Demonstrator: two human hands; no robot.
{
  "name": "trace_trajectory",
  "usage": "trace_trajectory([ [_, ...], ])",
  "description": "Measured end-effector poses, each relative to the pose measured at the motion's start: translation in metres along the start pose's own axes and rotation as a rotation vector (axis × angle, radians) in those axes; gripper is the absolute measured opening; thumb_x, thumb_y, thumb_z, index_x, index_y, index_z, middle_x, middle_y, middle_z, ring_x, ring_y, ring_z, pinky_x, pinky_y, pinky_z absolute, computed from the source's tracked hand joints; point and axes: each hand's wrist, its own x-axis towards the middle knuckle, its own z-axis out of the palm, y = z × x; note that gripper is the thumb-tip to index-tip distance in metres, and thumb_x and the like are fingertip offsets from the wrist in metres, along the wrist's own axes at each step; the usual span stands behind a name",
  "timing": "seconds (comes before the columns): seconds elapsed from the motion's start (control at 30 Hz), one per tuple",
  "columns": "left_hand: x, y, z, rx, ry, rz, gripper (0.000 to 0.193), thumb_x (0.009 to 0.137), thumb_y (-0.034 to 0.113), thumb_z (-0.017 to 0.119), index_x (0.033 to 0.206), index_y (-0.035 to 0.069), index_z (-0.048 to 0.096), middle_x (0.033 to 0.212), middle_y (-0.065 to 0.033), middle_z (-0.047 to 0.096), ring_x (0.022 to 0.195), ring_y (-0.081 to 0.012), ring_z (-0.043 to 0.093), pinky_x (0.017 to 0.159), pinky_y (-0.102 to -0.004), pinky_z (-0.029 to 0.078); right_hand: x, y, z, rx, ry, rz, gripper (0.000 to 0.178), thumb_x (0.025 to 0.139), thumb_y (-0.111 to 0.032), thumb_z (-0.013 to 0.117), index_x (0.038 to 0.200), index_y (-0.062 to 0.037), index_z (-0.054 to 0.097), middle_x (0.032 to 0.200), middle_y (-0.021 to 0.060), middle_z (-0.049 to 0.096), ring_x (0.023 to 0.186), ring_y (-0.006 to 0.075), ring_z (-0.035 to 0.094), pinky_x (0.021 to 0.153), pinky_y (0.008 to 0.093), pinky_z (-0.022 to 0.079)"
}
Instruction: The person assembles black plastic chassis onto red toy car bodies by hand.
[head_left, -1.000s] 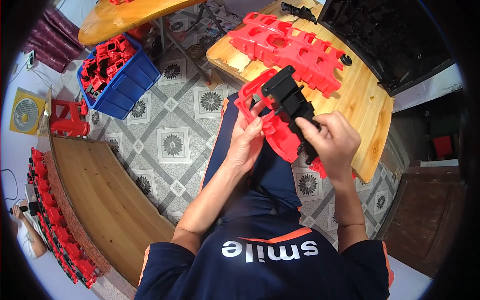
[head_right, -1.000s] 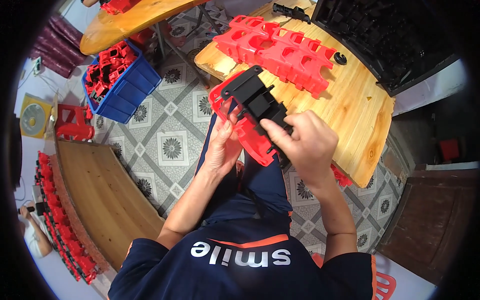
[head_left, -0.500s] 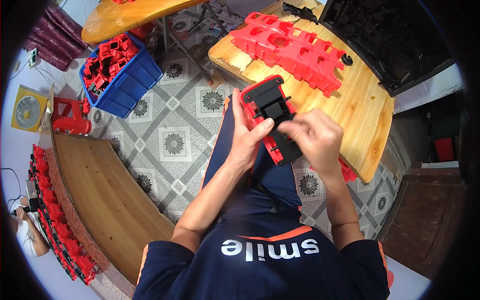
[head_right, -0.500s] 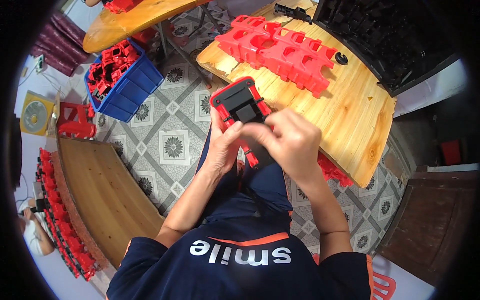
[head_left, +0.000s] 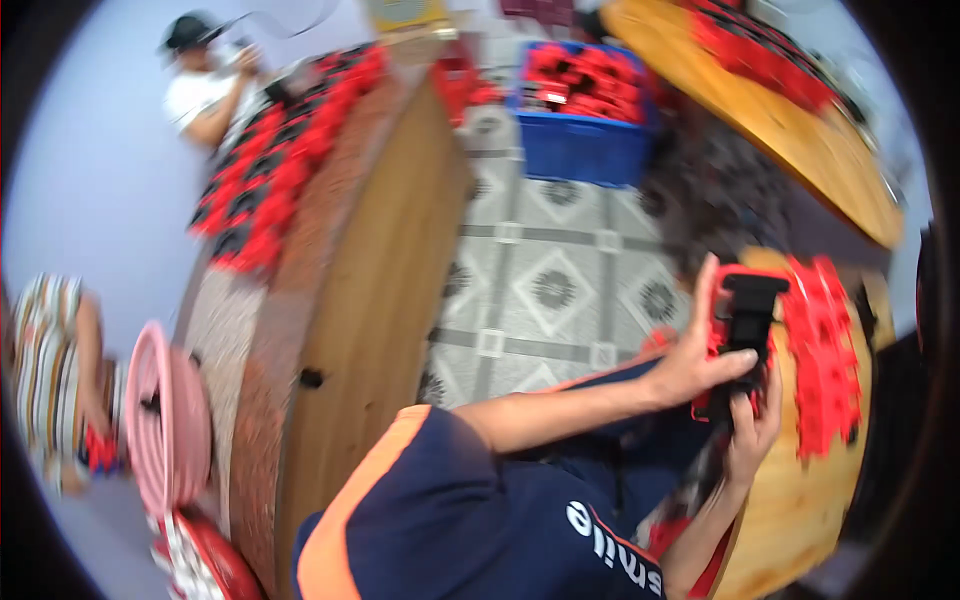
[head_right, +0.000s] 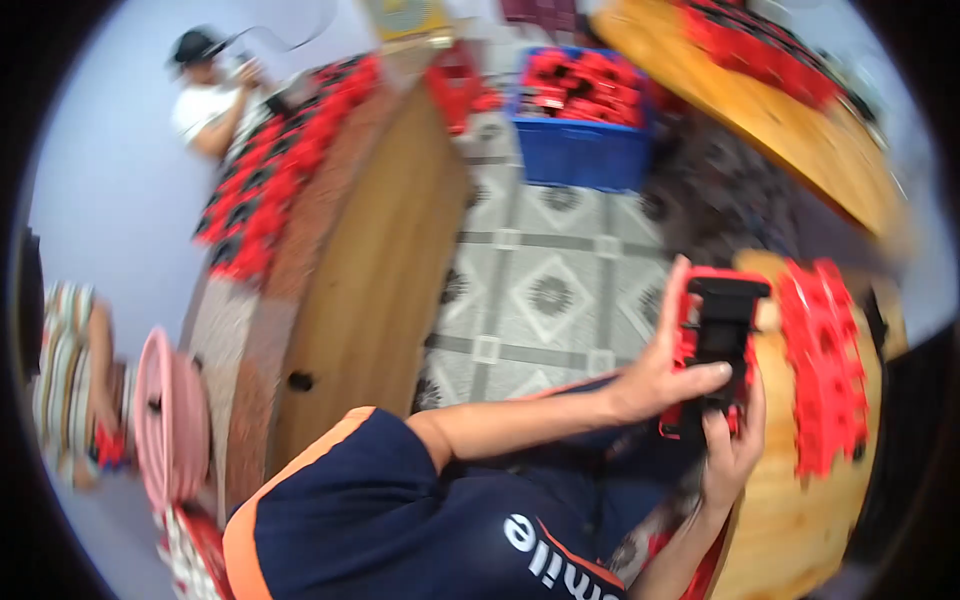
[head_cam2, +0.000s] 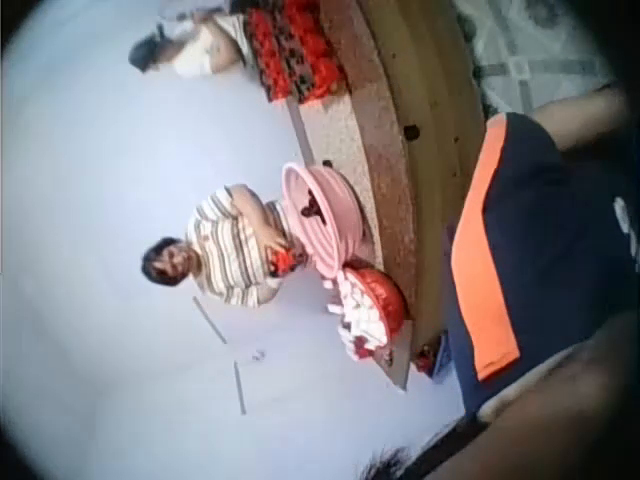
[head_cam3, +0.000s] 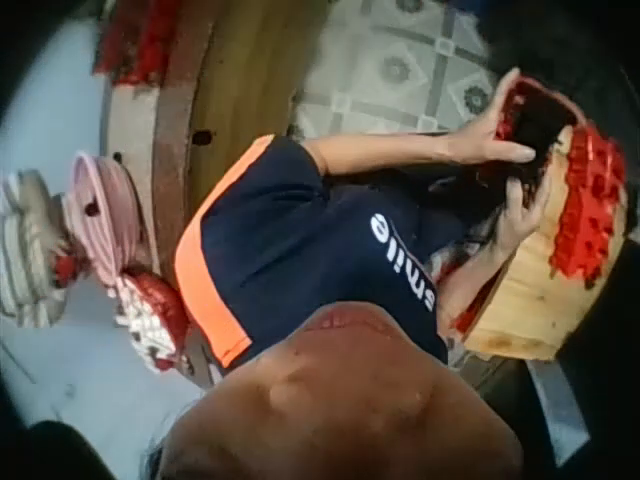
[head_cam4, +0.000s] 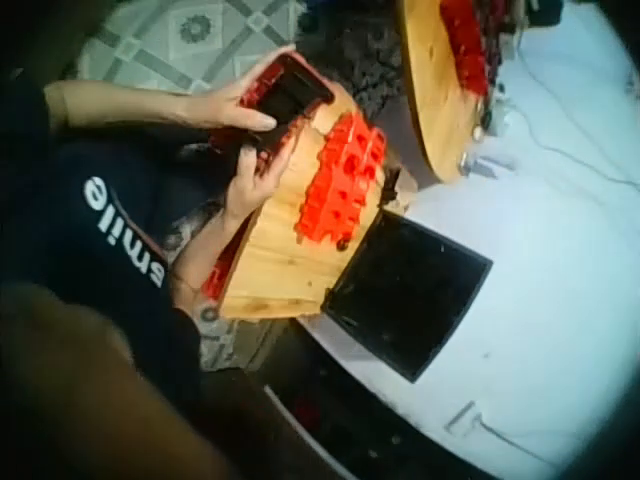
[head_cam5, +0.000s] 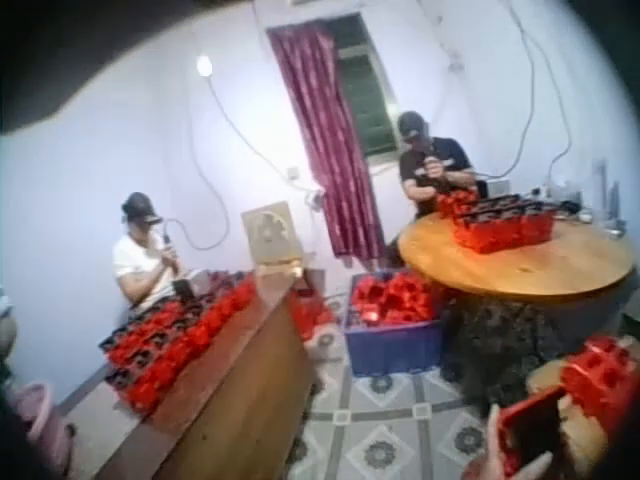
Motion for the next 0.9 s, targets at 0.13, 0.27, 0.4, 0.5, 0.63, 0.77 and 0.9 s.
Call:
trace_trajectory([
  [0.13, -0.009, 0.061, -0.058, 0.232, 0.230, 0.231, 0.110, 0.079, 0.024, 0.074, 0.157, 0.006, -0.003, 0.158, -0.0180, 0.011, 0.139, -0.0273, 0.028, 0.114, -0.0397, 0.025, 0.020, 0.001, 0.081, -0.022, -0.176, -0.040, 0.068, 0.094, -0.016, 0.064, 0.151, 0.0004, 0.030, 0.144, 0.0157, 0.046, 0.130, 0.0274, 0.047, 0.107, 0.0380, 0.038],
  [0.27, -0.051, 0.204, -0.150, 0.327, 0.835, 0.457, 0.070, 0.087, 0.018, 0.073, 0.142, 0.006, 0.031, 0.127, -0.0117, 0.049, 0.100, -0.0223, 0.061, 0.091, -0.0426, 0.056, 0.034, -0.008, 0.116, 0.208, -0.423, -0.033, 0.099, 0.084, -0.057, 0.067, 0.154, -0.0038, 0.022, 0.153, 0.0188, 0.036, 0.140, 0.0328, 0.037, 0.111, 0.0431, 0.031],
  [0.4, -0.163, 0.383, -0.310, 0.657, 1.453, 1.109, 0.048, 0.083, -0.001, 0.067, 0.120, 0.008, 0.038, 0.110, -0.0140, 0.057, 0.086, -0.0242, 0.067, 0.070, -0.0430, 0.063, 0.028, 0.028, 0.086, 0.160, -0.290, 0.140, 0.057, 0.098, -0.027, 0.062, 0.144, -0.0006, 0.043, 0.143, 0.0143, 0.050, 0.130, 0.0246, 0.050, 0.104, 0.0342, 0.041],
  [0.5, -0.246, 0.455, -0.402, 0.292, 1.939, 1.044, 0.052, 0.079, -0.002, 0.066, 0.126, 0.003, 0.043, 0.116, -0.0186, 0.060, 0.090, -0.0302, 0.069, 0.078, -0.0517, 0.061, 0.014, 0.043, 0.067, 0.043, -0.209, 0.273, 0.040, 0.100, -0.018, 0.057, 0.135, 0.0017, 0.053, 0.129, 0.0127, 0.061, 0.113, 0.0186, 0.061, 0.093, 0.0293, 0.049],
  [0.63, -0.372, 0.499, -0.549, 0.108, 1.713, 0.456, 0.027, 0.081, 0.001, 0.066, 0.107, 0.000, 0.059, 0.101, -0.0179, 0.067, 0.085, -0.0340, 0.068, 0.081, -0.0604, 0.057, 0.001, 0.065, 0.059, -0.009, -0.206, 0.322, 0.032, 0.100, -0.015, 0.057, 0.127, 0.0018, 0.059, 0.114, 0.0108, 0.068, 0.096, 0.0140, 0.066, 0.084, 0.0259, 0.051],
  [0.77, -0.387, 0.480, -0.611, 0.073, 1.683, 0.523, 0.024, 0.089, 0.007, 0.065, 0.111, 0.001, 0.058, 0.107, -0.0165, 0.066, 0.090, -0.0333, 0.068, 0.081, -0.0611, 0.057, 0.000, 0.064, 0.067, -0.090, -0.157, 0.350, 0.031, 0.099, -0.016, 0.059, 0.125, 0.0014, 0.061, 0.110, 0.0097, 0.069, 0.094, 0.0133, 0.066, 0.083, 0.0256, 0.051],
  [0.9, -0.385, 0.498, -0.655, 0.116, 1.812, 0.617, 0.021, 0.095, 0.012, 0.061, 0.113, 0.001, 0.058, 0.110, -0.0157, 0.066, 0.096, -0.0332, 0.068, 0.082, -0.0601, 0.057, -0.002, 0.065, 0.076, -0.113, -0.180, 0.404, 0.029, 0.098, -0.009, 0.059, 0.123, 0.0051, 0.061, 0.111, 0.0126, 0.068, 0.095, 0.0156, 0.065, 0.087, 0.0269, 0.052],
])
